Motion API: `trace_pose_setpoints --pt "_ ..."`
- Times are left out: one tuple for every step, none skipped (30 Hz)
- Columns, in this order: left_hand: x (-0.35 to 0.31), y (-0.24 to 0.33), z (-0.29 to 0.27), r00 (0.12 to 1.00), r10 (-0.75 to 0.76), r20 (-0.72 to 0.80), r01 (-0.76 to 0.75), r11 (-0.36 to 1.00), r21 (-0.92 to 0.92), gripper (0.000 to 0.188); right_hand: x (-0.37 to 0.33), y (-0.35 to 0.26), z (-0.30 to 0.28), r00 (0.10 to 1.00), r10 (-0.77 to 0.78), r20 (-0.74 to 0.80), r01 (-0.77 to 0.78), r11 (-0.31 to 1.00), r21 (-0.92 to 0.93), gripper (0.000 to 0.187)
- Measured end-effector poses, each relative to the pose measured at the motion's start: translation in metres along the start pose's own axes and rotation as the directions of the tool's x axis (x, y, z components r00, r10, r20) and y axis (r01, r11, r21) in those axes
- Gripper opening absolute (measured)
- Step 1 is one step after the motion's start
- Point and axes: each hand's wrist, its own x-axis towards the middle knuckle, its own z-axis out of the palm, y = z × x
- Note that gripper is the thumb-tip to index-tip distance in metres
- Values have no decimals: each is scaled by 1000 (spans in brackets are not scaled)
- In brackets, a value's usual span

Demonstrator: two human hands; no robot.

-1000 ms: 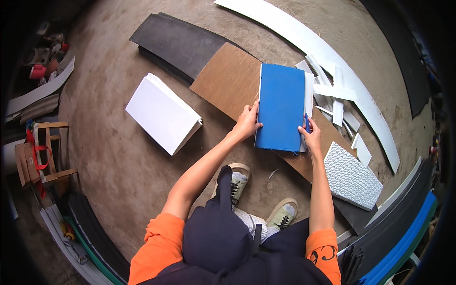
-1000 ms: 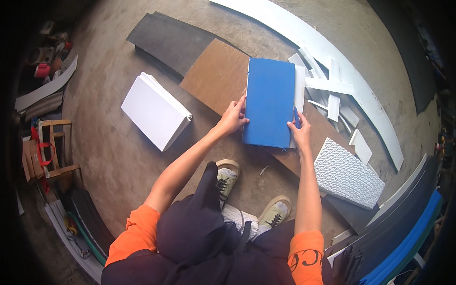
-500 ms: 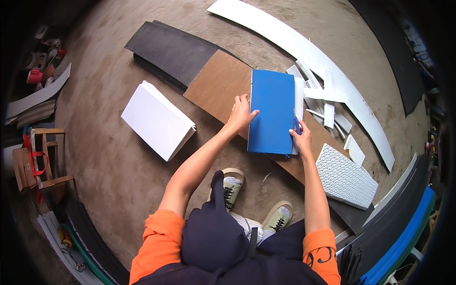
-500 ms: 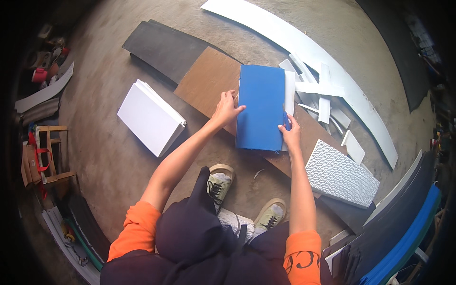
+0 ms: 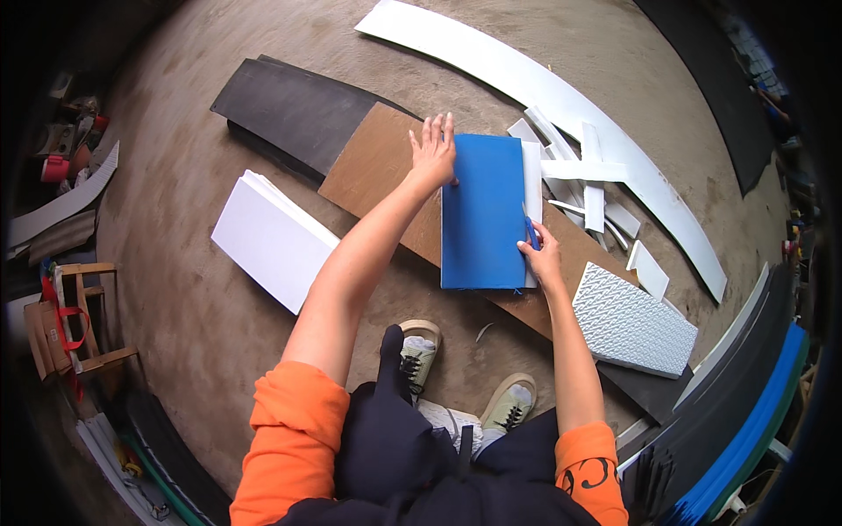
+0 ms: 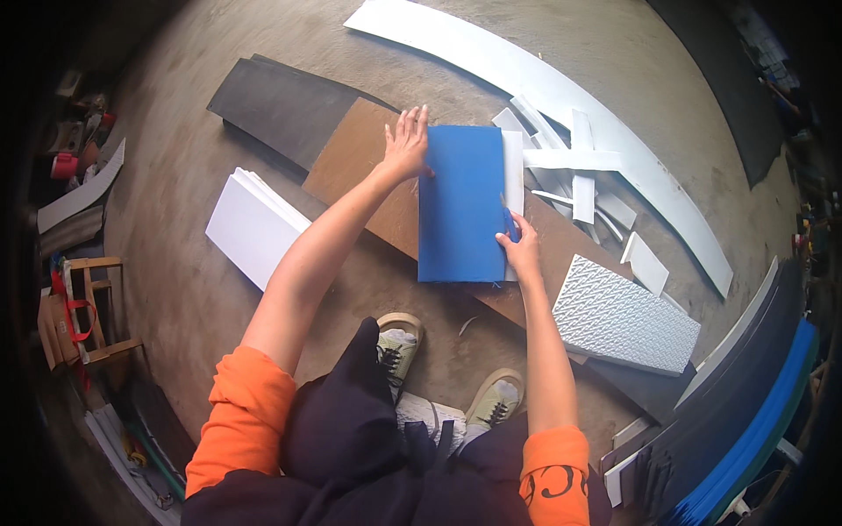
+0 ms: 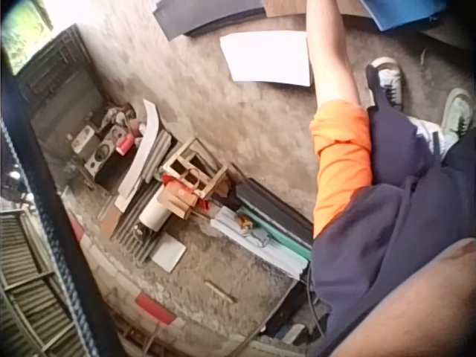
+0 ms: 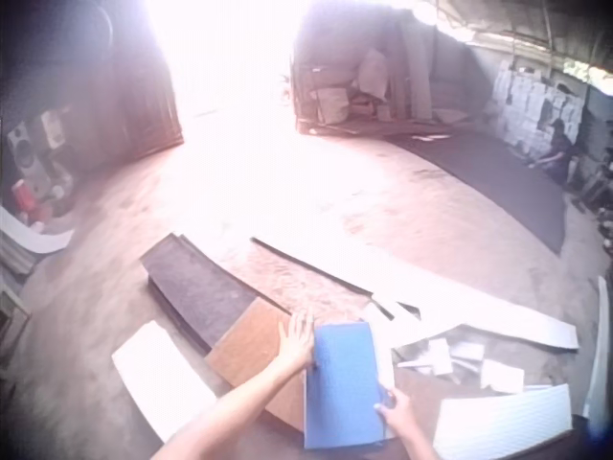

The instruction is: The person sits on the floor and uses a utility knife to cut white sheets of material, using a blue sheet as a template for sizing. They repeatedly align the blue template, score the white sheet, and break off the cut pieces.

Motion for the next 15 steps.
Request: trace_pose_setpoints --pt "11 1 1 983 115 146 -115 993 -5 113 0 2 -1 1000 -12 -10 12 1000 -6 51" --pt "27 -9 1 934 206 292 -212 977 -9 115 0 -1 4 1000 6 1 -6 1000 11 51" --pt "37 -12 -1 852 294 433 -310 950 -37 117 -1 -2 5 1000 17 1 -17 1000 26 51" --pt "43 -12 -1 841 293 455 -331 943 5 116 -1 -3 5 1000 28 1 -28 999 42 51" --pt "47 -10 0 831 307 465 -346 938 -2 115 0 1 3 999 42 -9 -41 998 53 51" --pt "49 -9 0 821 319 474 -359 933 -7 113 0 5 3 999 46 -2 -46 998 38 50" --pt "51 -9 0 811 330 483 -371 929 -12 112 0 8 3 999 50 5 -50 998 24 50" --pt "51 -9 -1 806 322 496 -353 935 -33 112 1 7 2 999 49 13 -49 999 9 50" --pt "50 -9 -3 814 323 482 -348 937 -40 110 1 7 0 999 52 14 -53 999 7 50" --pt "45 -9 -4 822 324 468 -343 938 -46 108 0 6 -1 998 55 14 -55 998 6 50" --pt "39 -7 -8 830 324 454 -339 939 -50 106 -1 3 -2 998 57 15 -57 998 7 50" --pt "33 -10 -3 872 359 332 -386 922 18 101 -1 1 1 1000 25 2 -26 1000 10 50" --pt "24 -12 1 894 399 205 -423 901 92 96 0 -2 4 1000 -6 -12 7 1000 15 50" --pt "12 -13 7 892 443 84 -451 877 166 90 0 -1 7 999 -32 -25 32 999 18 50" --pt "-3 0 11 874 485 -25 -469 857 211 78 1 4 4 999 -37 -34 36 999 -7 50"
